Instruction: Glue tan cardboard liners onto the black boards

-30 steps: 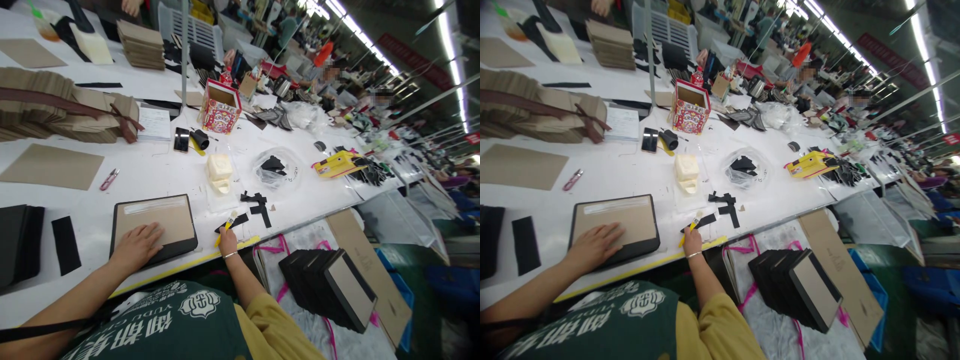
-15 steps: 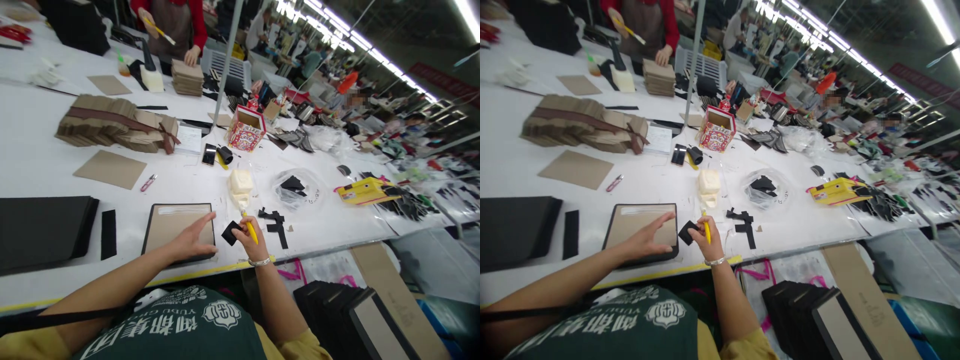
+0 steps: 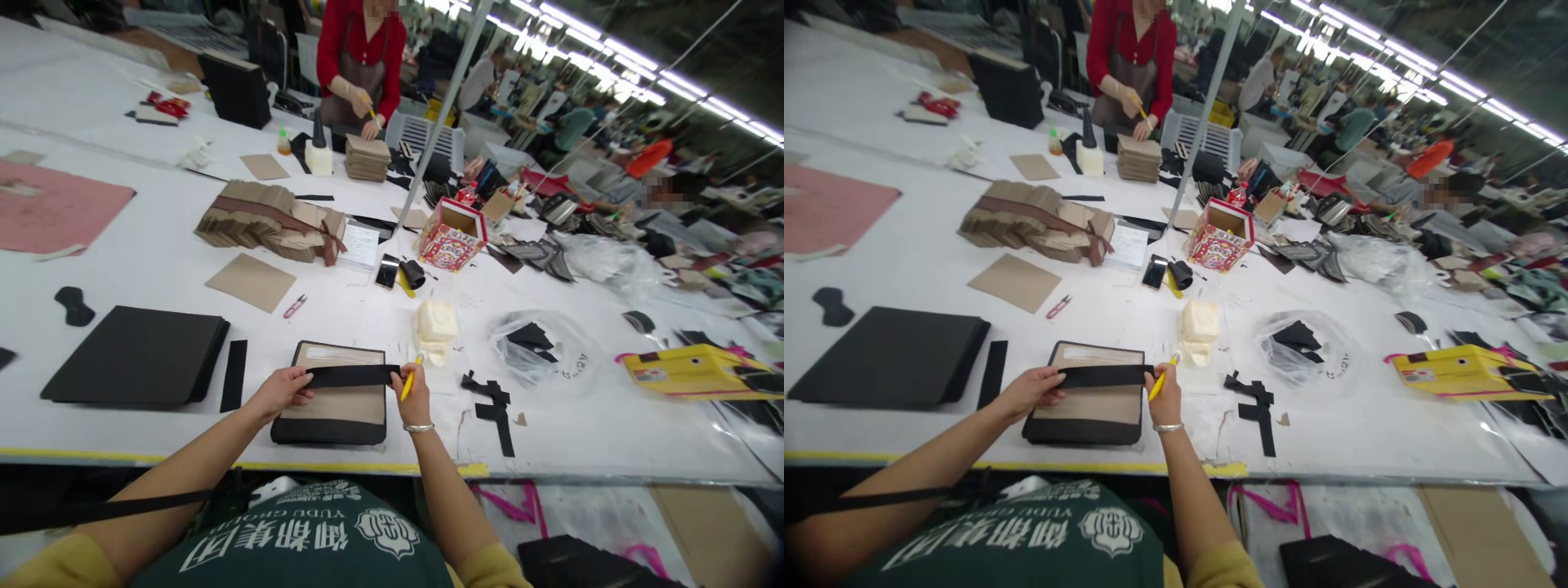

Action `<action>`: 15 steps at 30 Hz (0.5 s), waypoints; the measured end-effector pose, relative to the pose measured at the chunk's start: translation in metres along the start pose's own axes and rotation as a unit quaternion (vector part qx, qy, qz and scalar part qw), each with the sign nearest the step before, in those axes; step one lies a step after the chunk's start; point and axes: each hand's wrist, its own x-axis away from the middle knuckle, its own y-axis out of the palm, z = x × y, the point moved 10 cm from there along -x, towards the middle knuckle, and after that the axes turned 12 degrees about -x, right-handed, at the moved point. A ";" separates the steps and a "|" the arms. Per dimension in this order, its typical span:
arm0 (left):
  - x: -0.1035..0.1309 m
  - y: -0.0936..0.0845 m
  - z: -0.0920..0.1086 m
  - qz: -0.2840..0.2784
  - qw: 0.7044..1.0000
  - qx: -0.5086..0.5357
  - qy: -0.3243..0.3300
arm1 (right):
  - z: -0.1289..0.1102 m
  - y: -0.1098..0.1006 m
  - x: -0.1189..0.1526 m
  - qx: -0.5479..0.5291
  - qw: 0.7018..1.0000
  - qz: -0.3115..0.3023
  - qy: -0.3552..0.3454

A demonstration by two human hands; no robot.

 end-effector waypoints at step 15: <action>-0.040 -0.060 0.035 0.240 0.905 -0.349 0.038 | 0.030 0.055 -0.036 0.204 0.978 -0.045 0.017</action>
